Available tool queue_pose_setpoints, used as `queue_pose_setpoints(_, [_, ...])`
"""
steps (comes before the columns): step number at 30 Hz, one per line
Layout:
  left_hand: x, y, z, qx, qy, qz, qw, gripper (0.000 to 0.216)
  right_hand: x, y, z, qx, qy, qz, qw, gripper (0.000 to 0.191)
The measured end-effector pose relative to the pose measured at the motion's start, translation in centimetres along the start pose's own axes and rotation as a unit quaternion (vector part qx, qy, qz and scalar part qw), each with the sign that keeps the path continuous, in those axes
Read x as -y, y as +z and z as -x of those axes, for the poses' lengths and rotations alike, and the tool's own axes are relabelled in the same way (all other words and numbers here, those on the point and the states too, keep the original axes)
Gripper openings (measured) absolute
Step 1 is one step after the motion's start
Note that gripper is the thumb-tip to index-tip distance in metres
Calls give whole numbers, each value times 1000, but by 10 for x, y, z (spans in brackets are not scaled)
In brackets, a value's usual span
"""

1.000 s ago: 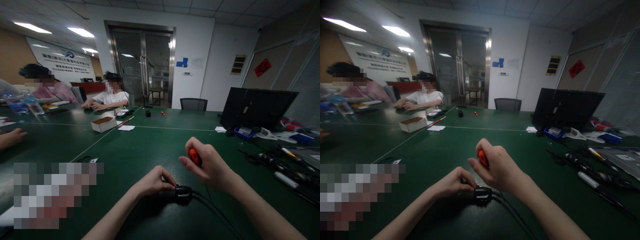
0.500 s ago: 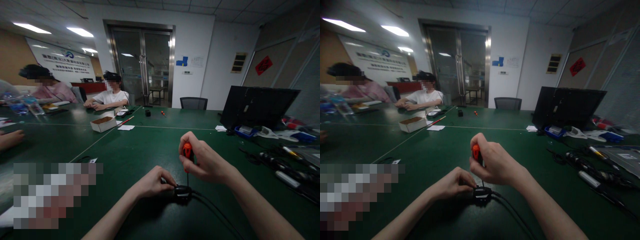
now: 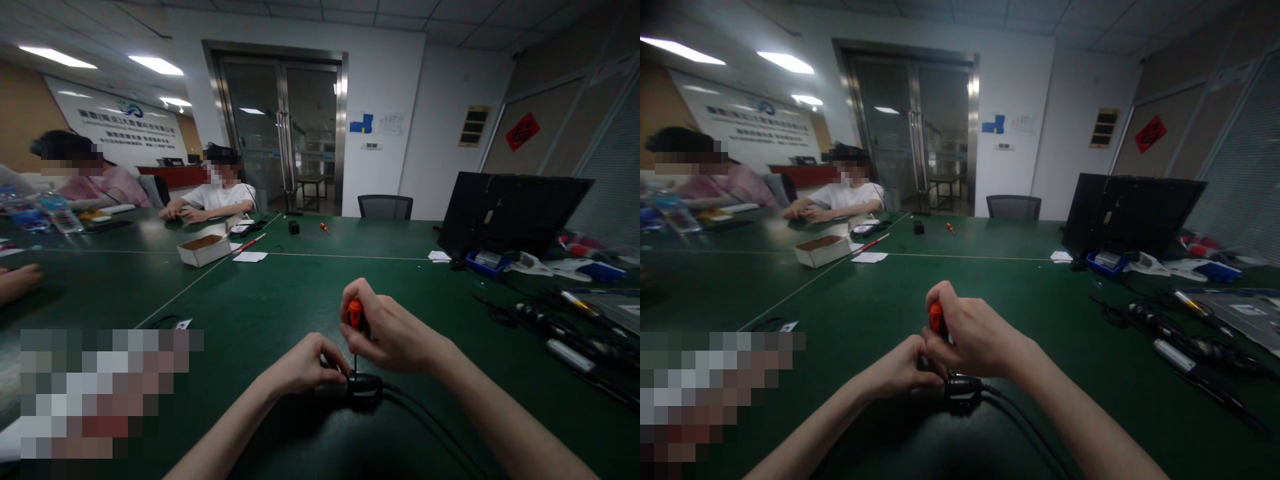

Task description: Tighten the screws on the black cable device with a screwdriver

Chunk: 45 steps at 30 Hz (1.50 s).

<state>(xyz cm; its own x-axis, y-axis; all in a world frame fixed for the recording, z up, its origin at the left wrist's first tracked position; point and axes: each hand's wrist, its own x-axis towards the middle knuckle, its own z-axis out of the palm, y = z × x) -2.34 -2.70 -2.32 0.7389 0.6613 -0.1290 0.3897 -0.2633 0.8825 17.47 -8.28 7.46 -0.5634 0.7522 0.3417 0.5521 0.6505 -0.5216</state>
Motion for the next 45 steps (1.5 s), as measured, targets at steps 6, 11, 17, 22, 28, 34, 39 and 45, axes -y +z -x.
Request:
queue_pose_setpoints(6, [3,1,-2,-6,-1,4,1000,11,-8,11,1,-2,-8,0,1000,21])
queue_pose_setpoints(11, [1,1,-1,5,9,8,1000,11,-10,13,0,0,-5,6,1000,21])
queue_pose_setpoints(17, [-4,1,0,5,14,16,1000,10,-13,14,0,-5,-4,4,1000,21])
queue_pose_setpoints(22, [0,2,0,2,10,20,1000,10,-14,16,0,-22,-21,4,1000,23])
queue_pose_setpoints(28, [3,3,-1,-15,-4,16,1000,15,-19,18,-1,-45,-45,6,998,34])
queue_pose_setpoints(34, [-1,2,-1,-9,-4,9,1000,12,-22,21,-2,-80,-94,34,992,40])
queue_pose_setpoints(39, [-4,1,0,-5,4,7,1000,12,-19,18,0,-100,-118,117,981,29])
queue_pose_setpoints(45, [-5,2,1,-16,-10,1,1000,14,-17,12,1,-94,-94,188,973,29])
